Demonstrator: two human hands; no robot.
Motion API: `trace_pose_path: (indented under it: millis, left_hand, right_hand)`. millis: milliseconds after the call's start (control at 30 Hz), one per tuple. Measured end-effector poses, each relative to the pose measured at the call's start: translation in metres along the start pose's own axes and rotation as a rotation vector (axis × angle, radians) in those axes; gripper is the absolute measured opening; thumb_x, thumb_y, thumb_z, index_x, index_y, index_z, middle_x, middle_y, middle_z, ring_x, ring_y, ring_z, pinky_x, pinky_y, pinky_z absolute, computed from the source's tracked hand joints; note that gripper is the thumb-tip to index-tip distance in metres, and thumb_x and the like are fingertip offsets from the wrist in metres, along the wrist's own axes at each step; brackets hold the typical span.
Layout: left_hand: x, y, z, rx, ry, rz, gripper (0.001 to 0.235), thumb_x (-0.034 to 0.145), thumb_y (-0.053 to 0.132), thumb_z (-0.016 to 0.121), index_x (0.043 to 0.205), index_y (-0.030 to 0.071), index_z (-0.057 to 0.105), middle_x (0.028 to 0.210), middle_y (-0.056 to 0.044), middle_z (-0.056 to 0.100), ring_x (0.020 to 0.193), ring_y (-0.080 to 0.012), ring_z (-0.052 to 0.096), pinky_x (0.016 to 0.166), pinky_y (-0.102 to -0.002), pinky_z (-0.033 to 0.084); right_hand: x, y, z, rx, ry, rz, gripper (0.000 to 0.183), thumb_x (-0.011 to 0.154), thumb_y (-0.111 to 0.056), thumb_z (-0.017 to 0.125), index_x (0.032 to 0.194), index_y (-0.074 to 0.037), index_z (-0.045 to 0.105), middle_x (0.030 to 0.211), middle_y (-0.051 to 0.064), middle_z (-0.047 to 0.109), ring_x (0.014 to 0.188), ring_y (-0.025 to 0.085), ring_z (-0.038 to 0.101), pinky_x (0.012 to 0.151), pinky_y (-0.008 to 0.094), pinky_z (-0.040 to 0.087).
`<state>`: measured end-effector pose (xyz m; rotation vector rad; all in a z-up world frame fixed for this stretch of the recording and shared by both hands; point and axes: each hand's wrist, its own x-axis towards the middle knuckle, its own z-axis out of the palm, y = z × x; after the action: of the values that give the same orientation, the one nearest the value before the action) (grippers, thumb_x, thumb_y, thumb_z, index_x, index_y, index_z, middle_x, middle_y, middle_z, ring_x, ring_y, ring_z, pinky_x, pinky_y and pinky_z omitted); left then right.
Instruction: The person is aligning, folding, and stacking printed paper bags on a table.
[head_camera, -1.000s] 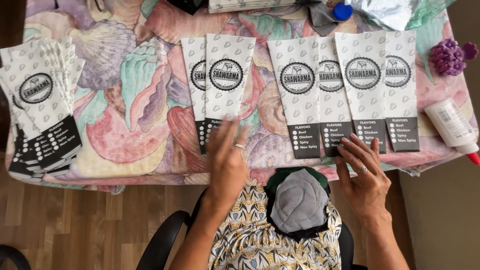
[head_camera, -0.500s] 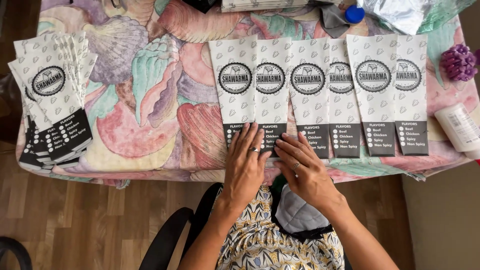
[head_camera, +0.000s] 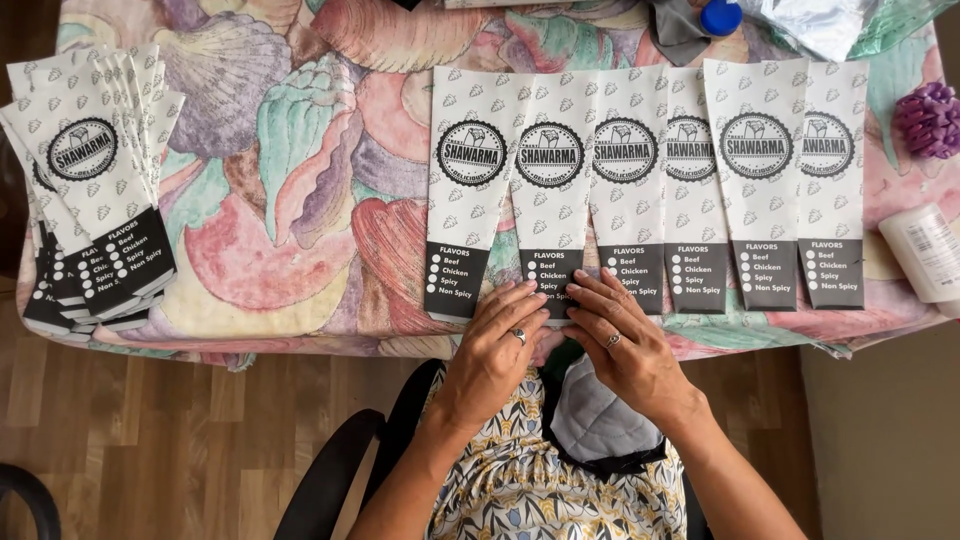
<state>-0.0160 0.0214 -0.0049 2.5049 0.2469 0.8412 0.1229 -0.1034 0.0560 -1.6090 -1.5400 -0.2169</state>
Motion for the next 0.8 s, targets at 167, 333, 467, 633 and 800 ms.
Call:
trace_pose_path:
  millis: [167,333,467,633,800]
  left_hand:
    - [0.014,0.009,-0.012,-0.06,0.089,0.004,0.012,0.086,0.009,0.08,0.094,0.002,0.077,0.106,-0.011,0.076,0.114,-0.0251,0.069,0.108,-0.041,0.052]
    - [0.018,0.011,-0.003,-0.088,0.177,-0.052,0.008,0.09,0.012,0.077,0.089,0.004,0.076,0.102,-0.005,0.074,0.108,-0.0219,0.07,0.104,-0.04,0.053]
    - [0.02,0.013,0.003,-0.15,0.238,-0.164,0.006,0.086,0.005,0.078,0.086,0.003,0.073,0.094,-0.004,0.07,0.103,-0.0217,0.07,0.1,-0.038,0.053]
    - [0.026,0.011,-0.013,-0.324,0.143,-0.279,0.006,0.084,-0.003,0.076,0.088,0.0,0.073,0.094,-0.007,0.07,0.105,-0.0243,0.069,0.1,-0.037,0.053]
    - [0.029,0.015,-0.023,-0.225,-0.027,-0.219,0.016,0.088,-0.008,0.067,0.1,-0.003,0.075,0.113,-0.014,0.072,0.121,-0.029,0.062,0.111,-0.04,0.045]
  right_hand:
    - [0.0,0.0,0.002,0.026,0.042,0.0,0.007,0.084,0.004,0.078,0.089,0.006,0.074,0.104,0.019,0.076,0.108,0.042,0.073,0.105,0.056,0.051]
    - [0.005,-0.004,0.004,0.067,0.082,0.08,0.006,0.085,0.004,0.077,0.081,0.006,0.072,0.098,0.018,0.076,0.106,0.04,0.074,0.107,0.056,0.049]
    - [0.007,-0.002,0.004,0.119,0.096,0.24,0.009,0.081,0.004,0.079,0.078,0.003,0.072,0.093,0.014,0.075,0.103,0.036,0.075,0.109,0.053,0.047]
    - [0.011,-0.003,-0.004,0.16,0.043,0.362,0.009,0.076,0.007,0.08,0.079,0.0,0.075,0.092,0.011,0.077,0.105,0.031,0.075,0.112,0.048,0.046]
    - [0.019,-0.013,-0.015,0.175,0.035,0.405,0.024,0.075,0.017,0.07,0.088,-0.001,0.078,0.098,0.012,0.078,0.109,0.033,0.074,0.112,0.051,0.046]
